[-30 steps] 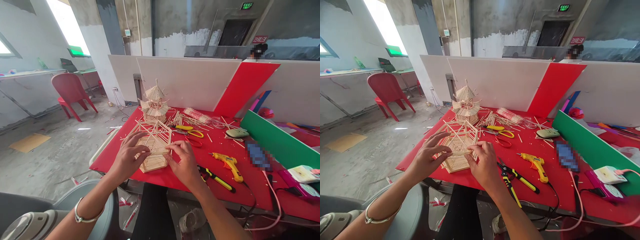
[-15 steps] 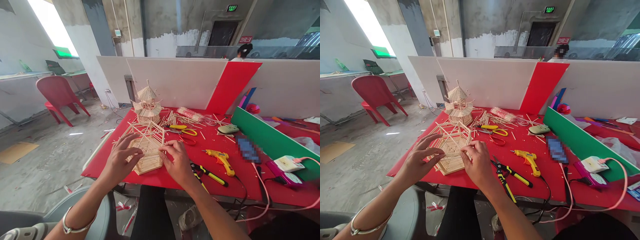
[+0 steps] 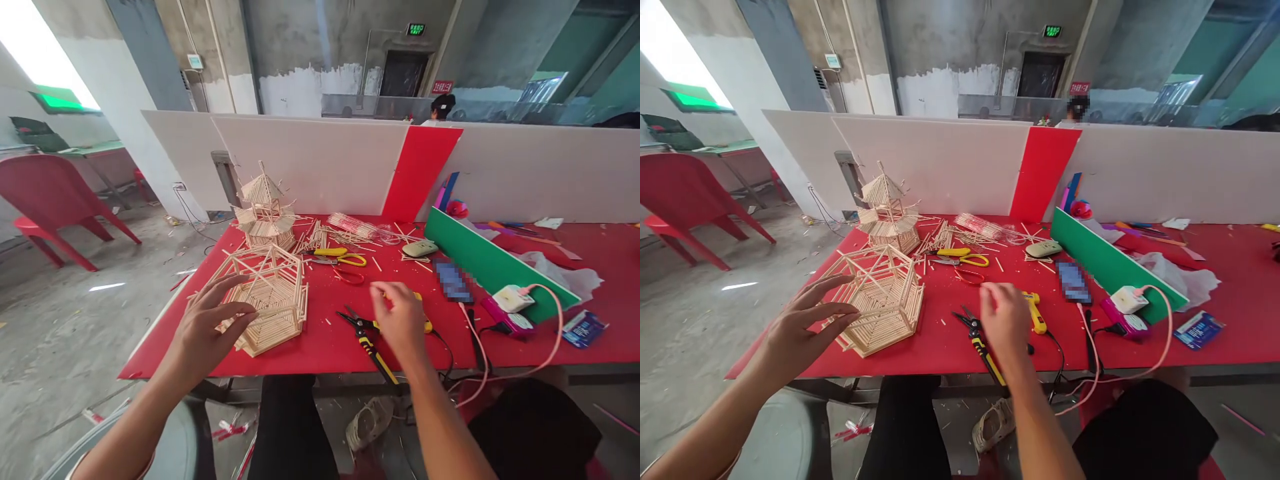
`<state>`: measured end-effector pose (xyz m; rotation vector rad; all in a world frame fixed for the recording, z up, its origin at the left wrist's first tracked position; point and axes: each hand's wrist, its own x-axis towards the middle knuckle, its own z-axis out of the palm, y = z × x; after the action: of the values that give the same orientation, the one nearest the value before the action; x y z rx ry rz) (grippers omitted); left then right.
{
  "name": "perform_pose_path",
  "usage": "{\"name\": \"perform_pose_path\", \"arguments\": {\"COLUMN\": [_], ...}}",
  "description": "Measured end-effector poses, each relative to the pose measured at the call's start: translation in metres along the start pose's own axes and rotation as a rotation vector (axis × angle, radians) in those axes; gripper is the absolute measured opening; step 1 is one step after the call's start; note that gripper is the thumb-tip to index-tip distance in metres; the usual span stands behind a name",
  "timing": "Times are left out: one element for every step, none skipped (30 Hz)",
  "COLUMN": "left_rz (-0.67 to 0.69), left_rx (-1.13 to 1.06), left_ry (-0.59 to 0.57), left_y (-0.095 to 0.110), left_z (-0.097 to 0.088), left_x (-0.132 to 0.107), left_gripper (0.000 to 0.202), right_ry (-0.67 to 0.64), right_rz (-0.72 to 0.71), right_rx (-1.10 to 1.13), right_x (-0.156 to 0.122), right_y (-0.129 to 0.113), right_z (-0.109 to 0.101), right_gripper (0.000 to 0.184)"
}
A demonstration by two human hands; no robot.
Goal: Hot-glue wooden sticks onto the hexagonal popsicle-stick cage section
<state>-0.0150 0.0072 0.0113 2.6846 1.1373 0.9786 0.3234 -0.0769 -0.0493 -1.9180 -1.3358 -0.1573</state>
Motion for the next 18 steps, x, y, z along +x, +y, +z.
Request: {"name": "perform_pose_path", "arguments": {"left_rz": [-0.001,0.001,0.005,0.010,0.017,0.025,0.036,0.047,0.061,0.077,0.090,0.099,0.100,0.093,0.073,0.041,0.002,-0.043], "left_rx": [0.012,0.028,0.044,0.061,0.077,0.092,0.107,0.121,0.132,0.138,0.140,0.135,0.123,0.103,0.073,0.031,-0.024,-0.095], "left_ry": [-0.002,-0.003,-0.006,-0.012,-0.018,-0.025,-0.032,-0.037,-0.040,-0.040,-0.038,-0.037,-0.036,-0.037,-0.040,-0.044,-0.043,-0.034], "left_y": [0.001,0.002,0.003,0.005,0.006,0.007,0.008,0.008,0.009,0.009,0.010,0.010,0.011,0.011,0.011,0.012,0.012,0.012], "left_z": [-0.001,-0.002,-0.002,-0.004,-0.005,-0.006,-0.007,-0.008,-0.009,-0.010,-0.011,-0.011,-0.012,-0.012,-0.013,-0.013,-0.013,-0.014], "left_x": [0.000,0.001,0.001,0.002,0.002,0.003,0.004,0.004,0.005,0.006,0.006,0.007,0.007,0.007,0.007,0.007,0.008,0.008], "left_gripper": [0.024,0.025,0.026,0.026,0.027,0.026,0.025,0.023,0.022,0.021,0.021,0.021,0.022,0.022,0.022,0.022,0.022,0.022], "right_ry": [-0.045,-0.134,-0.243,-0.296,-0.337,-0.379,-0.404,-0.420,-0.427,-0.425,-0.418,-0.411,-0.406,-0.400,-0.393,-0.384,-0.367,-0.344], "right_rz": [0.138,0.265,0.372,0.413,0.432,0.442,0.443,0.444,0.447,0.452,0.457,0.461,0.465,0.469,0.474,0.479,0.492,0.516], "right_rx": [-0.170,-0.320,-0.422,-0.434,-0.430,-0.416,-0.394,-0.379,-0.367,-0.355,-0.339,-0.316,-0.286,-0.251,-0.214,-0.184,-0.136,-0.055], "right_x": [0.002,0.005,0.006,0.007,0.007,0.006,0.005,0.003,0.002,0.001,0.001,0.001,0.002,0.002,0.003,0.002,0.000,-0.004], "right_y": [0.026,0.050,0.073,0.091,0.106,0.116,0.122,0.126,0.127,0.127,0.127,0.126,0.127,0.127,0.128,0.128,0.127,0.125], "right_z": [-0.005,-0.009,-0.013,-0.015,-0.016,-0.015,-0.013,-0.011,-0.008,-0.005,-0.002,0.000,0.002,0.002,0.001,-0.001,-0.004,-0.009], "right_gripper": [0.030,0.037,0.043,0.045,0.044,0.041,0.039,0.038,0.038,0.039,0.038,0.035,0.031,0.027,0.024,0.023,0.025,0.027]}}
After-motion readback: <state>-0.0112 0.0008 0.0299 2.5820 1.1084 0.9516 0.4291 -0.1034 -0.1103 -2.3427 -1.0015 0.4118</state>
